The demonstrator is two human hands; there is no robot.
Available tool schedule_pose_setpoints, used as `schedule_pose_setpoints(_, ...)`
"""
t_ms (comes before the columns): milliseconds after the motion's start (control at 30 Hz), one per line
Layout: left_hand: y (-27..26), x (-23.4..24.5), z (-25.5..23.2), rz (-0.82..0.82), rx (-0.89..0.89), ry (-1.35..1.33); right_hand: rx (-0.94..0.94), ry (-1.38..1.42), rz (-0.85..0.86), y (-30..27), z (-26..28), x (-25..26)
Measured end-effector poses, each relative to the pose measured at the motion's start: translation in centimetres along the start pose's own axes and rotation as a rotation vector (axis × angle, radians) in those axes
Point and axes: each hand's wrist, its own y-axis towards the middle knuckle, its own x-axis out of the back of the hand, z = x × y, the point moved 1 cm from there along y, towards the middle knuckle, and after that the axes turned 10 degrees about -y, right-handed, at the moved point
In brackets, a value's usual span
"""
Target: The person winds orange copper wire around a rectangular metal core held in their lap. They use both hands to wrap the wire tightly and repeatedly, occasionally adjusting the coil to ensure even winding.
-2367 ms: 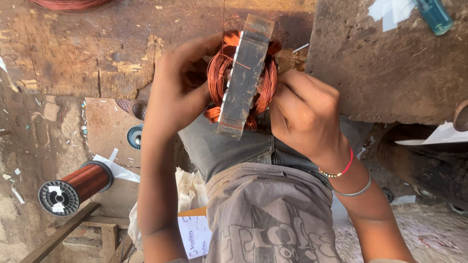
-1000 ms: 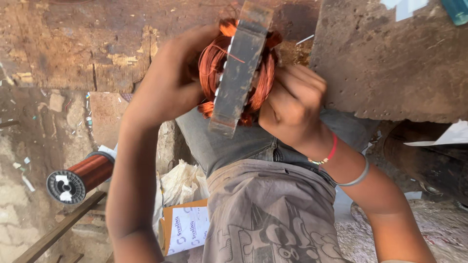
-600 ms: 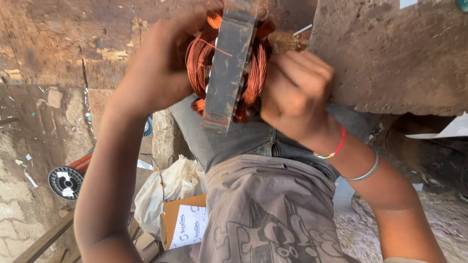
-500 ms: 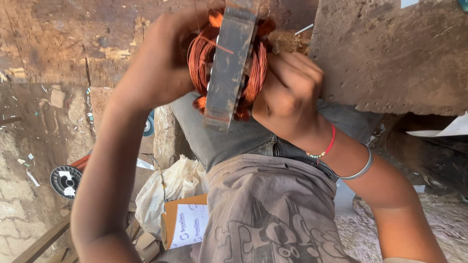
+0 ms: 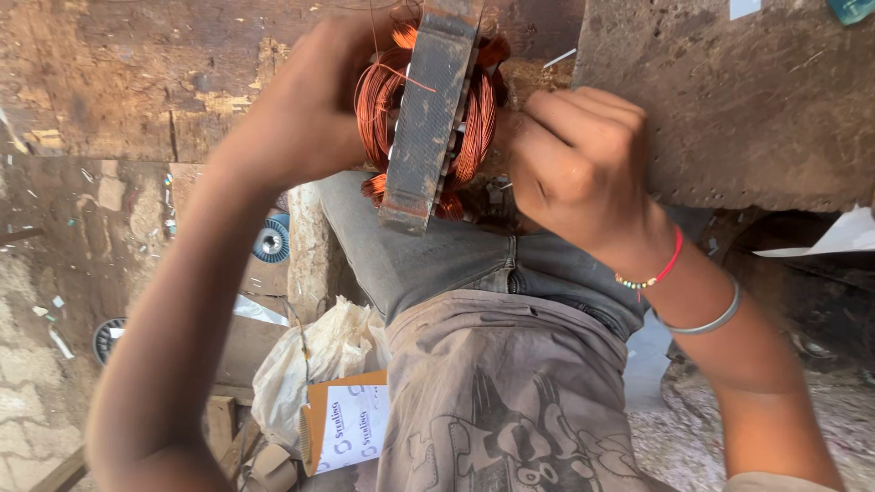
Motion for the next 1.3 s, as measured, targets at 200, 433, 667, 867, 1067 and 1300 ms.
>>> schedule_pose_setpoints(200,0.5,0.7,0.1,0.125,0.03,0.126,-0.102,0.141,-0.067,-0.2,1.1,-2.0)
schedule_pose_setpoints(433,0.2,0.1,-0.8,0.01,0.188,0.021,-0.103,0.188,-0.061,-0.4,0.8,-2.3)
schedule_pose_setpoints(667,1.6,-0.5,-0.8,-0.081,0.187,-0.059,-0.211,0.253,-0.112,0.0,1.5,-0.1)
schedule_pose_setpoints(867,1.4,-0.6,-0.5,-0.035,0.131,-0.278,-0.01,0.094,-0.076,-0.3,1.4,-1.5)
schedule_pose_setpoints(1067,1.3,0.1,-0.3,0.007,0.18,-0.319,0.264,-0.142,0.001,-0.4,1.3,-2.3)
schedule_pose_setpoints(1300,-0.3,0.0,-1.9,-0.067,0.329,-0.302,-0.17,0.165,-0.217,-2.2,1.1,0.8)
